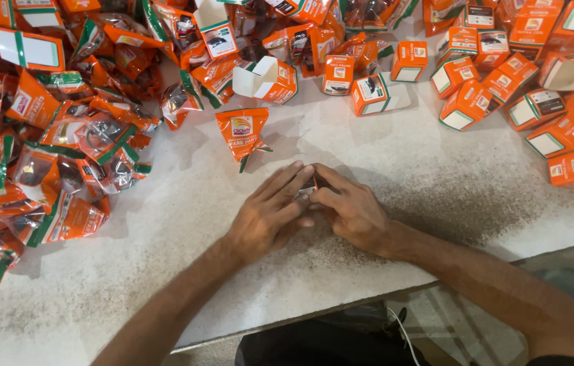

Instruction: The person picks up small orange product sachets from a large pile on the table and places them one at a time into small open paper boxes, folding the box flaps closed around each sachet before setting the packed box back on the table.

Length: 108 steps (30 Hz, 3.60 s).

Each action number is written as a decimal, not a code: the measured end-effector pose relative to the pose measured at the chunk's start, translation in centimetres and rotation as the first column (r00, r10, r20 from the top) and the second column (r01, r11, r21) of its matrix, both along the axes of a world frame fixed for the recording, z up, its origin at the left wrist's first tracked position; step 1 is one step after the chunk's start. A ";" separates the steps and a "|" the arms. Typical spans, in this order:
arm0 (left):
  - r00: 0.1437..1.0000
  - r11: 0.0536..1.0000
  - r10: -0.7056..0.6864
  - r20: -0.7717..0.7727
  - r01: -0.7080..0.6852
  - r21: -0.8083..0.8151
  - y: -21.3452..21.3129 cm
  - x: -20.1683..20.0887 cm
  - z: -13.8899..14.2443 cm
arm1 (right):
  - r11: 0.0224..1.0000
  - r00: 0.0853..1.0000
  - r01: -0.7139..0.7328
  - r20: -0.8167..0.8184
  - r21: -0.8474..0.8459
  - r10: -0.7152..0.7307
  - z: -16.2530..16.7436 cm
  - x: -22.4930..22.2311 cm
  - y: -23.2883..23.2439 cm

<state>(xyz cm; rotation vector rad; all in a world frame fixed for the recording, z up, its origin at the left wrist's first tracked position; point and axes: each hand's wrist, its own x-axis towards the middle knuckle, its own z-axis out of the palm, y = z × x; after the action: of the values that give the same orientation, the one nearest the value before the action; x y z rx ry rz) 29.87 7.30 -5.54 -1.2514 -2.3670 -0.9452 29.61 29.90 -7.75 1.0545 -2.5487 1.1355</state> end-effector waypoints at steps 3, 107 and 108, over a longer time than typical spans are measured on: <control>0.996 0.998 0.040 -0.075 -0.043 -0.046 -0.4 -0.2 0.2 | 0.996 0.994 0.003 -0.105 0.087 0.006 1.8 -0.3 0.4; 0.981 0.969 0.114 0.157 -0.145 0.201 1.2 -1.2 -1.7 | 0.983 0.996 0.075 0.058 -0.165 -0.066 -1.5 -1.1 0.3; 0.983 0.970 0.119 0.141 -0.146 0.195 1.3 -1.2 -1.7 | 0.982 0.998 0.052 0.053 -0.180 -0.043 -1.4 -1.1 0.3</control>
<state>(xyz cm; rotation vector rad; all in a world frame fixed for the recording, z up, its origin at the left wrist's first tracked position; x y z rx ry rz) 28.66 8.56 -7.20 -0.9694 -2.3419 -1.2224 28.54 30.20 -9.16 0.9282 -2.4358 1.3653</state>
